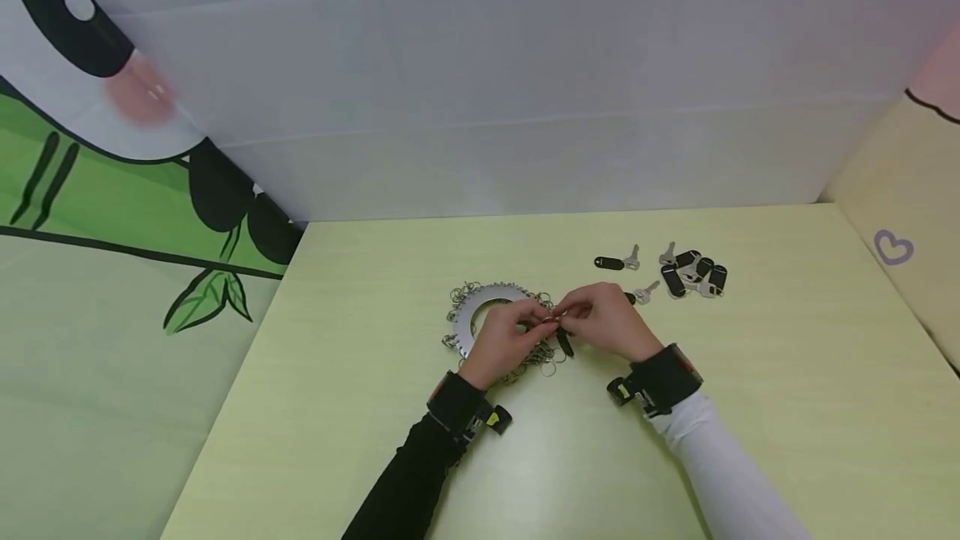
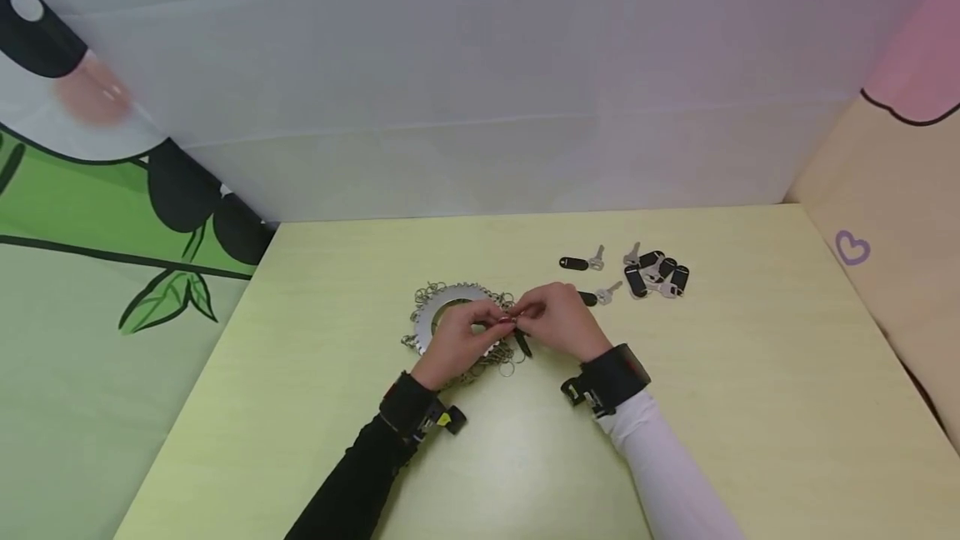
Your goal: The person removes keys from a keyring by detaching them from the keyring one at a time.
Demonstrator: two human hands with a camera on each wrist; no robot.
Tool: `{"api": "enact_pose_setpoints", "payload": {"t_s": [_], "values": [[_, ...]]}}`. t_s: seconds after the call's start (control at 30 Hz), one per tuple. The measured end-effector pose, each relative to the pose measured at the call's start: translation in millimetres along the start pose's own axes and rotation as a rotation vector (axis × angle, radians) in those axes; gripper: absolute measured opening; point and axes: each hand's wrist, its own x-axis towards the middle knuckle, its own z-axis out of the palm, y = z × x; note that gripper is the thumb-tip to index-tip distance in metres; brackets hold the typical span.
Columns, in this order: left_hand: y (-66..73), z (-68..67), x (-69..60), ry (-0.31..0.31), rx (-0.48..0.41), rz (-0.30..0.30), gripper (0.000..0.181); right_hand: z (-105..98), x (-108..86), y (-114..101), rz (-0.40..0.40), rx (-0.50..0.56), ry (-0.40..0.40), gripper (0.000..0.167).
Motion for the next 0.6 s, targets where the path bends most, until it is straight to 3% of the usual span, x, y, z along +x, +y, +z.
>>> {"api": "enact_pose_setpoints", "payload": {"t_s": [0.1,0.2,0.3,0.43,0.5,0.6], "values": [[-0.6,-0.1,-0.2,0.002,-0.004,-0.006,0.005,-2.1,0.0,2.1,0.046,0.046,-0.037,0.016],[-0.8,0.0,-0.2,0.002,-0.001,-0.009,0.006,-4.2,-0.1,3.4,0.028,0.054,-0.070,0.016],[-0.8,-0.5,-0.5,-0.001,-0.006,-0.008,0.006,-6.2,-0.4,2.8,-0.090,-0.011,-0.071,0.017],[-1.3,-0.6,-0.3,0.003,-0.013,-0.003,0.005,-6.8,-1.2,0.6,-0.282,-0.149,-0.005,0.018],[-1.3,-0.2,0.0,0.006,-0.006,-0.001,0.005,-6.2,-1.6,-0.9,-0.310,-0.175,0.018,0.018],[-1.2,0.4,0.3,0.009,0.003,0.002,0.006,-4.8,-2.0,-1.7,-0.282,-0.165,0.033,0.018]]}}
